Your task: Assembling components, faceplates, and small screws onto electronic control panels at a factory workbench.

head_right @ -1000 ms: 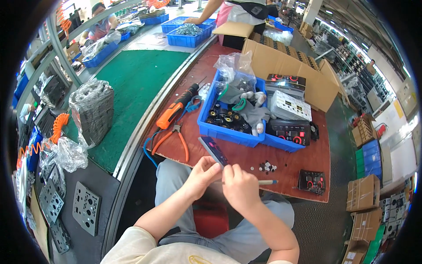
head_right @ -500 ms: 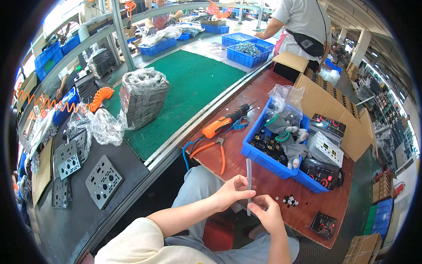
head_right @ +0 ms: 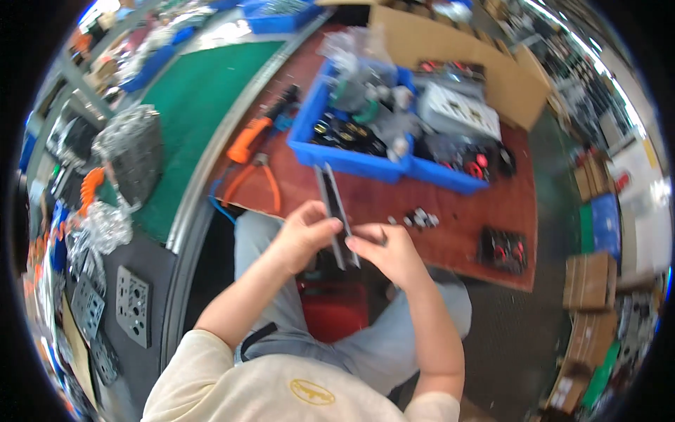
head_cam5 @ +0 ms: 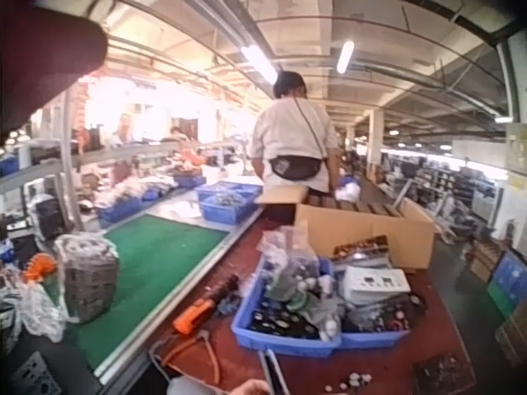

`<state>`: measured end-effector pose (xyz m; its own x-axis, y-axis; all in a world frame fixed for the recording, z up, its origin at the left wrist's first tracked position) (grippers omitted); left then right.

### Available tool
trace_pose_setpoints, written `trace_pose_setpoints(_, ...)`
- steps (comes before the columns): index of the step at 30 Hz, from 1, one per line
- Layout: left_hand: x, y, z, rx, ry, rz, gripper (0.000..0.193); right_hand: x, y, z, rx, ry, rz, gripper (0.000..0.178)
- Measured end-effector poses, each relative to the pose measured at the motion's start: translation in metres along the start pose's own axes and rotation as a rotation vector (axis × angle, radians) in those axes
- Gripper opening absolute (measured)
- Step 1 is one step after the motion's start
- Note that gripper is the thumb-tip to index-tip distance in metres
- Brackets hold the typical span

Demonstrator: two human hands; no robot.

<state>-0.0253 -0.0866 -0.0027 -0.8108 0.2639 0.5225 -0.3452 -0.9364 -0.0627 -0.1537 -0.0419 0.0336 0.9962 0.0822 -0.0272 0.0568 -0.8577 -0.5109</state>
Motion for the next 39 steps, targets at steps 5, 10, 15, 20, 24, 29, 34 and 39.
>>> trace_pose_setpoints(5, 0.018, 0.01, -0.003, -0.172, -0.242, -0.129, 0.041, -0.051, -0.006, 0.007, -0.149, -0.151, 0.345, 0.019)
trace_pose_setpoints(10, 0.022, 0.007, 0.0, -0.328, -0.326, -0.171, 0.058, -0.068, -0.02, 0.011, -0.131, -0.04, 0.37, 0.017)
trace_pose_setpoints(15, 0.019, 0.013, 0.003, -0.271, -0.156, -0.234, 0.058, -0.098, -0.034, 0.017, -0.127, 0.025, 0.481, 0.017)
trace_pose_setpoints(20, 0.009, 0.024, -0.018, -0.611, -0.222, -0.316, 0.054, -0.124, -0.049, 0.019, -0.095, 0.176, 0.512, 0.018)
trace_pose_setpoints(24, -0.019, 0.055, -0.019, -0.594, 0.308, -0.262, 0.034, -0.126, -0.05, 0.021, -0.059, 0.288, 0.483, 0.018)
trace_pose_setpoints(29, 0.009, 0.091, 0.012, -0.066, 1.329, -0.782, 0.036, -0.119, -0.041, 0.023, -0.122, 0.244, 0.454, 0.018)
trace_pose_setpoints(34, 0.078, 0.04, 0.078, 0.902, 1.827, -0.536, 0.03, -0.109, -0.046, 0.012, -0.183, 0.14, 0.539, 0.017)
trace_pose_setpoints(39, 0.085, 0.021, 0.014, 0.139, 0.487, -0.394, 0.078, -0.055, -0.068, -0.03, -0.521, -0.269, 0.698, 0.008)
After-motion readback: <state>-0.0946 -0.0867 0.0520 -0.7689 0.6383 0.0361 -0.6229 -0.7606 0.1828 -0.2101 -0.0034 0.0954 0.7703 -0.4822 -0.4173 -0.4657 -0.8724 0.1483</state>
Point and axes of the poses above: each hand's wrist, its own y-axis towards the middle knuckle, its own x-axis out of the palm, z = x × y, the point moved 10 cm from there along y, towards the middle knuckle, and after that the axes turned 15 degrees about x, right-handed, at the moved point
